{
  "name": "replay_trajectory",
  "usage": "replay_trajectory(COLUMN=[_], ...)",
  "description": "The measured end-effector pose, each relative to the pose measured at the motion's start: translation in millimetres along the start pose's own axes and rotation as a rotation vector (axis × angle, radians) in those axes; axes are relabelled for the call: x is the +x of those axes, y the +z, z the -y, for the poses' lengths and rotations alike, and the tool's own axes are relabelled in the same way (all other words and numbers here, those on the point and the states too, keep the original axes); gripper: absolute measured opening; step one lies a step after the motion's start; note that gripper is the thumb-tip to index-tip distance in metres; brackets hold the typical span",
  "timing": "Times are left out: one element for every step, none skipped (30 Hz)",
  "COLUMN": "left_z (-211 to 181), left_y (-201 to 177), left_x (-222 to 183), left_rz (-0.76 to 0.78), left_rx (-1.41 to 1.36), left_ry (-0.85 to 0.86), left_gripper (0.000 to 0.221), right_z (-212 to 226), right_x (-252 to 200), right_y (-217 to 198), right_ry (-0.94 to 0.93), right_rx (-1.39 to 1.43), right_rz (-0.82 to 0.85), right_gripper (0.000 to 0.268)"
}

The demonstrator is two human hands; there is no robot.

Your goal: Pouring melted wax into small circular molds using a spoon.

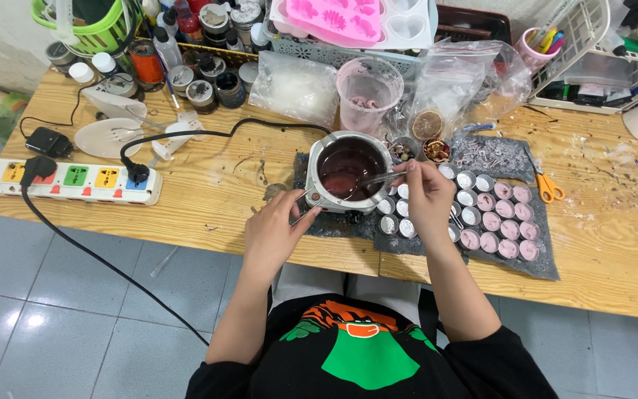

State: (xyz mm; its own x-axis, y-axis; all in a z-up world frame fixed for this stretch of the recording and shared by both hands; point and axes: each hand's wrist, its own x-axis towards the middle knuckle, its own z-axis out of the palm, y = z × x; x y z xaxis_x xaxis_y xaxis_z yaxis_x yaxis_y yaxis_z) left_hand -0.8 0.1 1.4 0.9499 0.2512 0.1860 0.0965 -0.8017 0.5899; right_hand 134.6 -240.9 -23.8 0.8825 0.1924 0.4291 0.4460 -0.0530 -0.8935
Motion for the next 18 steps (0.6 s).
replay_trajectory(left_z=[-0.4, -0.9, -1.4, -0.7, 0.0, 0.5, -0.5, -1.4, -2.2, -1.3, -0.3, 0.5, -0.1, -0.6, -1.1, -0.8, -0.5, -0.3], left_y=[-0.7, -1.1, -1.4, -0.7, 0.1, 0.9, 0.2, -0.6, -1.4, -0.7, 0.1, 0.9, 0.4, -0.3, -1.0, -0.9, -0.9, -0.6], left_x=[0.1, -0.1, -0.3, -0.4, -0.5, -0.5, -0.2, 0.1, 0.5, 0.5, 0.5, 0.9, 0.5, 0.1, -0.3, -0.3, -0.3, -0.3], left_rz=[-0.001, 0.002, 0.005, 0.007, -0.001, -0.009, -0.007, 0.003, 0.014, 0.015, 0.021, 0.026, 0.026, 0.015, 0.004, 0.004, 0.009, 0.015], left_rx=[0.001, -0.008, -0.016, -0.016, -0.015, -0.014, -0.014, -0.011, -0.009, -0.009, -0.010, -0.011, -0.012, -0.014, -0.017, -0.017, -0.015, -0.013], left_ry=[0.000, -0.004, -0.009, -0.008, -0.005, -0.001, -0.001, -0.011, -0.021, -0.021, -0.021, -0.020, -0.020, -0.014, -0.009, -0.009, -0.009, -0.008], left_gripper=[0.047, 0.048, 0.048, 0.048, 0.048, 0.048, 0.048, 0.048, 0.048, 0.048, 0.048, 0.048, 0.048, 0.047, 0.047, 0.047, 0.046, 0.046], right_z=[-2.0, -4.0, -6.2, -8.5, -10.9, -13.2, -13.4, -13.6, -13.7, -12.0, -10.2, -8.3, -4.2, 0.0, 4.2, 7.4, 10.6, 13.8], right_x=[0.5, 0.5, 0.5, 0.5, 0.4, 0.5, 0.8, 1.5, 2.2, 2.2, 2.2, 2.6, 2.7, 2.7, 2.7, 3.0, 3.2, 3.2], right_y=[-0.5, -1.4, -2.3, -4.5, -6.8, -9.3, -10.9, -12.4, -13.8, -14.8, -15.8, -17.1, -17.2, -17.3, -17.4, -17.4, -17.5, -18.0], right_ry=[0.000, 0.064, 0.128, 0.129, 0.191, 0.253, 0.253, 0.244, 0.234, 0.235, 0.217, 0.198, 0.198, 0.173, 0.149, 0.150, 0.155, 0.160], right_rx=[0.001, 0.081, 0.162, 0.162, 0.154, 0.147, 0.147, 0.158, 0.170, 0.170, 0.177, 0.185, 0.184, 0.128, 0.072, 0.072, 0.031, -0.010], right_rz=[0.000, -0.027, -0.055, -0.056, -0.083, -0.109, -0.110, -0.115, -0.120, -0.120, -0.115, -0.110, -0.110, -0.117, -0.123, -0.123, -0.139, -0.154], right_gripper=[0.025, 0.026, 0.027, 0.027, 0.029, 0.030, 0.030, 0.030, 0.031, 0.031, 0.030, 0.030, 0.030, 0.030, 0.030, 0.030, 0.029, 0.029])
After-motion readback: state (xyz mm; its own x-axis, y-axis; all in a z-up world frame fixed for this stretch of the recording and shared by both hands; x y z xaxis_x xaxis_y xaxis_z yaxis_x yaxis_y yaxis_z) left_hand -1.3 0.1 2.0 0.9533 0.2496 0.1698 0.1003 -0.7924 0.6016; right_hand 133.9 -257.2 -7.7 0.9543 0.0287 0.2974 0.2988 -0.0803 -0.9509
